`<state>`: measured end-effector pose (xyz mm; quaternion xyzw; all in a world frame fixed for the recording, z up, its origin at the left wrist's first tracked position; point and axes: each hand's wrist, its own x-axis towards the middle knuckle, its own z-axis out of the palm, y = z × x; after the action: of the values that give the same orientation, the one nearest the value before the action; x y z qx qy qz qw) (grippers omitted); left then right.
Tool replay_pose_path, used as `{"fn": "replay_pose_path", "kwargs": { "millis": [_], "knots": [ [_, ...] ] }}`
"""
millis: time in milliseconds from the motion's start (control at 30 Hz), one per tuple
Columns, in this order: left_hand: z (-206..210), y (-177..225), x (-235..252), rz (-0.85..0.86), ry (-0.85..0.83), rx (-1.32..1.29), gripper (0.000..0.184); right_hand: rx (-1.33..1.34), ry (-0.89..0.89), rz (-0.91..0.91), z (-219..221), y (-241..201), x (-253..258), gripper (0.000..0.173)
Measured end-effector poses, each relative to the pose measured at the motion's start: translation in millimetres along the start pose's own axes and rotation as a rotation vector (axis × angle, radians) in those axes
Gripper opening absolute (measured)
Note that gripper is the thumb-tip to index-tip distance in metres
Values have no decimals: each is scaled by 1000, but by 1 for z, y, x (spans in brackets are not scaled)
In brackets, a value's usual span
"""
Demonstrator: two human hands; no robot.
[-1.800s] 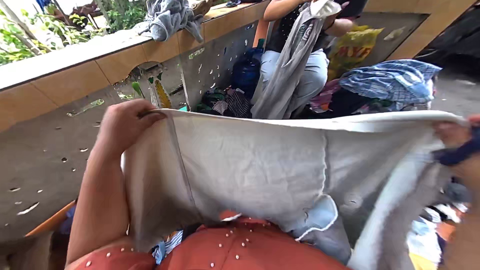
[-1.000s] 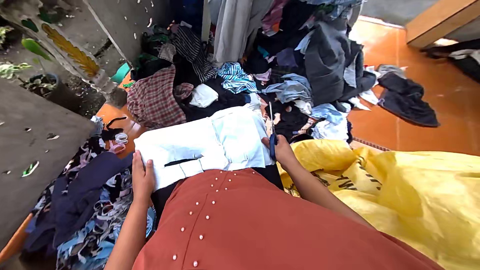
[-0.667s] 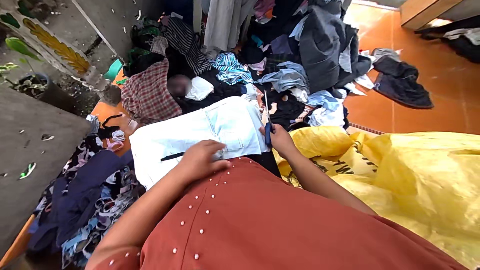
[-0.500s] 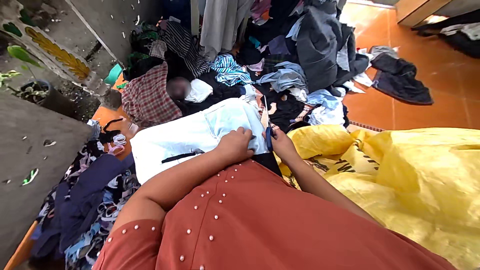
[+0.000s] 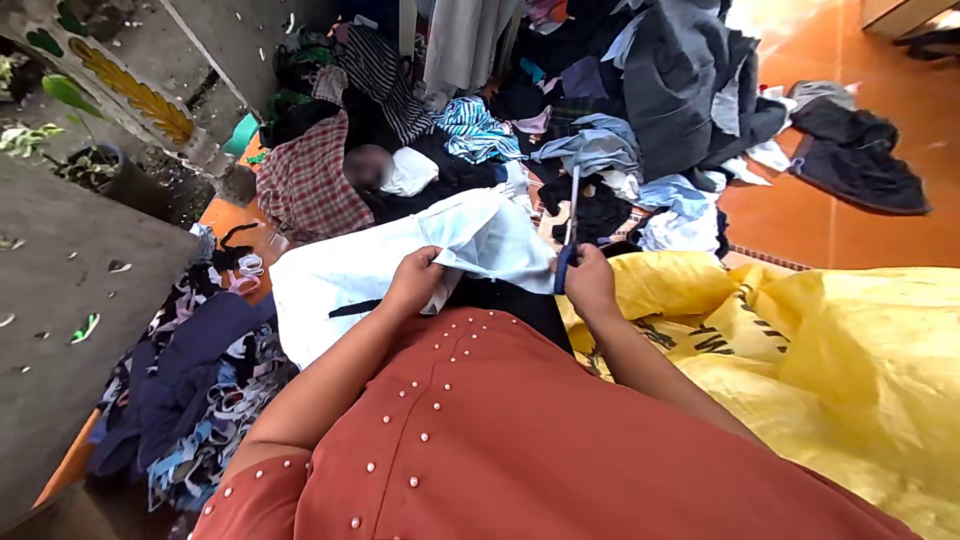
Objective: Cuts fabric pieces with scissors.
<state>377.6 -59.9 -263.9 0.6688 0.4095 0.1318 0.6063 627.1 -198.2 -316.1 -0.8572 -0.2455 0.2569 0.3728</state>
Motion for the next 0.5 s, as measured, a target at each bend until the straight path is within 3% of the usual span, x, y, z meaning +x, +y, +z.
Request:
{"fn": "replay_pose_path", "kwargs": {
  "millis": [100, 200, 400, 500],
  "knots": [
    [-6, 4, 2, -56, -11, -196, 18, 97, 78, 6, -8, -6, 6, 42],
    [-11, 16, 7, -23, -19, -197, 21, 164, 70, -97, -12, -16, -3, 50],
    [-25, 67, 25, 119, -135, 324, 22, 109, -50, -505, 5, -53, -44, 80],
    [-29, 95, 32, 179, -156, 501, 18, 4, -64, -554, 16, -72, -34, 54]
  ]
}}
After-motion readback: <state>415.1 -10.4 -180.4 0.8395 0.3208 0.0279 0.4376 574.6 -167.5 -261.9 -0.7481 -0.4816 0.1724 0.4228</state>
